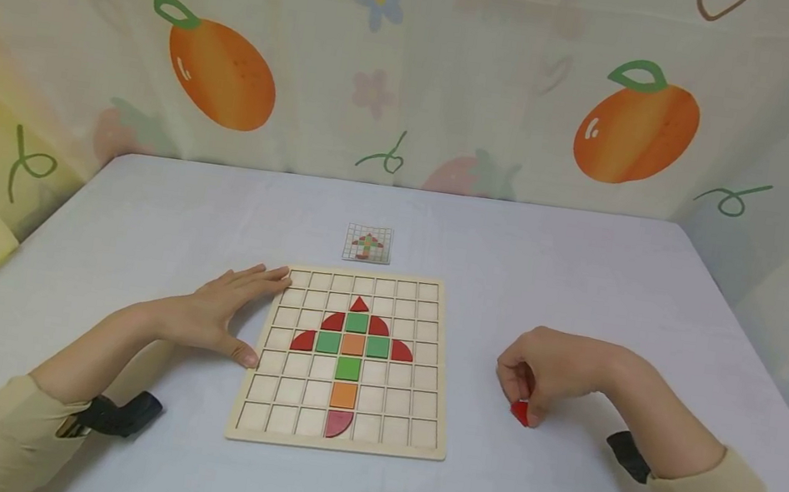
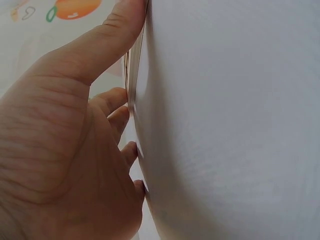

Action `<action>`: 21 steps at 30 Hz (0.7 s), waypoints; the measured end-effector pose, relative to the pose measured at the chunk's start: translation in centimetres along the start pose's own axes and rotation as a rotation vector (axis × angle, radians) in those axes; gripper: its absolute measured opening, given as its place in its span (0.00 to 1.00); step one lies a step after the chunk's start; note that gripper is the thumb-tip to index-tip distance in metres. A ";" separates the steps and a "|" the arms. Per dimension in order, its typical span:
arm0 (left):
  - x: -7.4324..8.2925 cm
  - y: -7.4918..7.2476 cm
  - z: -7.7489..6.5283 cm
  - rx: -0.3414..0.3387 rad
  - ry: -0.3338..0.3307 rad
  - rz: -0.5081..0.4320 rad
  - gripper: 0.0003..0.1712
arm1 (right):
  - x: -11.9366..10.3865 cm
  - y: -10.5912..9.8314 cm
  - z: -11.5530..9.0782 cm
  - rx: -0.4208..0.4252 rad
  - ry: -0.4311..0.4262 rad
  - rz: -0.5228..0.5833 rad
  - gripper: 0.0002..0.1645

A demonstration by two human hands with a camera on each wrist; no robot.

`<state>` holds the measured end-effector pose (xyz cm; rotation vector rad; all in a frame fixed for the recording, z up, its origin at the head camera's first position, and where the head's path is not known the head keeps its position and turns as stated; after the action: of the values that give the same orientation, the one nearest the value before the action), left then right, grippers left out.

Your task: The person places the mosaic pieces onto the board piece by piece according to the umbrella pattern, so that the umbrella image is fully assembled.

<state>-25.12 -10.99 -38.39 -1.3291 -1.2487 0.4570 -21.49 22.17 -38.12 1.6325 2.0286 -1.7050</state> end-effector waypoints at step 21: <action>-0.2 0.0 0.1 0.004 -0.013 0.007 0.65 | -0.9 -1.6 2.0 0.080 -0.095 0.032 0.10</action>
<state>-25.22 -11.11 -38.52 -1.3296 -1.2536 0.4732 -23.31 20.36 -37.25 1.5646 1.9059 -1.8381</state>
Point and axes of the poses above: each hand's wrist, its own z-axis towards the middle knuckle, its own y-axis out of the palm, x = y × z, the point moved 10 cm from there along z, towards the middle knuckle, and after that the axes turned 9 degrees about -y, right-handed, at the moved point
